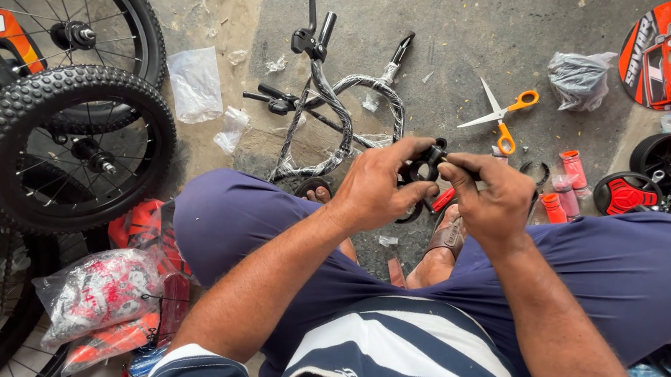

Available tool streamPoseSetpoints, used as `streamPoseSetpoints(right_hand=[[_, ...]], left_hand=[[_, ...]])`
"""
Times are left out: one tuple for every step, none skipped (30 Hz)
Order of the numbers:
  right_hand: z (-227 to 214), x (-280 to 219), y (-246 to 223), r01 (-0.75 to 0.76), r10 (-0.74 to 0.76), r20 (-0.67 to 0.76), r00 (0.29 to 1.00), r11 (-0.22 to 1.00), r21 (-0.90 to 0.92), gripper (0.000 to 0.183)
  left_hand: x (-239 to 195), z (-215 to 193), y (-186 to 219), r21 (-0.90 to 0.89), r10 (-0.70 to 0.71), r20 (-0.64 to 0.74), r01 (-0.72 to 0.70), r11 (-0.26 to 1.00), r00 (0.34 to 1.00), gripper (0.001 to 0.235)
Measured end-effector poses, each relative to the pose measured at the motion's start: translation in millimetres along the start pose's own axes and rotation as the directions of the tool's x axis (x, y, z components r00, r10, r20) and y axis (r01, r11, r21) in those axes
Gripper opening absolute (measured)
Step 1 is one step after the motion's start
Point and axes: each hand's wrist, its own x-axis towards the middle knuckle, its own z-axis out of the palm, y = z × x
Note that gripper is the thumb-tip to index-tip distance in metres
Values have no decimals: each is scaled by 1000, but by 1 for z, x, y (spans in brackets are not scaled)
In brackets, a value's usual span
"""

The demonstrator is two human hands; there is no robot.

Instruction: The person sits on the ground and assembles a bicycle bell. They unwrap the bell from plastic packaging, use scissors to cut the plastic, and then use a screwdriver to tighten the mounting bracket. Bicycle wheels and a frame are visible in the background.

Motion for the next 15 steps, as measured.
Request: streamPoseSetpoints(right_hand=[[1, 0, 0, 28, -29, -11, 1000, 999, -32, 13], [2, -1, 0, 53, -54, -20, 998, 997, -64, 13], [4, -2, 1, 71, -74, -29, 997, 994, -86, 13], [5, -3, 3, 88, -93, -39, 995, 990, -109, 14], [5, -4, 5, 105, -112, -48, 992, 986, -131, 15], [7, -4, 7, 115, -126, -52, 991, 979, -166, 17], [8, -5, 9, 125, -139, -55, 989, 972, -200, 19], [9, -3, 12, 141, -159, -59, 986, 962, -233, 22], [11, -2, 15, 98, -114, -66, 991, 975, -201, 24], [12, -4, 19, 49, -61, -68, 996, 984, -171, 26], [13, -7, 22, -1, -9, -68, 998, 990, -140, 29], [15, -10, 24, -113, 115, -66, 991, 993, 35, 29], [17, -14, 26, -222, 235, -41, 971, 953, 207, 29], [19, -16, 27, -316, 340, 2, 940, 873, 370, 29], [20, -19, 28, -371, 405, 72, 912, 733, 570, 26]], left_hand=[[0, 1, 1, -2, -21, 7, 21, 1000, 1000, 59], [-1, 2, 2, -5, -44, 16, 44, 999, 999, 59], [-1, 3, 2, -8, -67, 26, 67, 998, 997, 60], [-1, 3, 2, -11, -60, 17, 60, 998, 998, 60], [-2, 3, 2, -14, -54, 8, 54, 998, 999, 60], [-2, 2, 2, -16, -46, 0, 46, 999, 999, 60], [-2, 1, 3, -45, -60, 0, 60, 997, 998, 59], [-1, 0, 4, -72, -70, -5, 69, 995, 998, 58], [0, -1, 5, -98, -79, -9, 78, 992, 997, 57], [-1, -1, 5, -126, -67, -32, 63, 990, 997, 56], [-1, 0, 5, -154, -56, -56, 47, 987, 997, 55], [-1, 0, 5, -180, -41, -81, 26, 983, 996, 54], [-3, 2, 6, -97, 34, -135, -48, 994, 990, 49], [-4, 2, 7, -7, 118, -185, -122, 993, 976, 45], [-5, 2, 8, 85, 205, -228, -190, 978, 952, 40]])
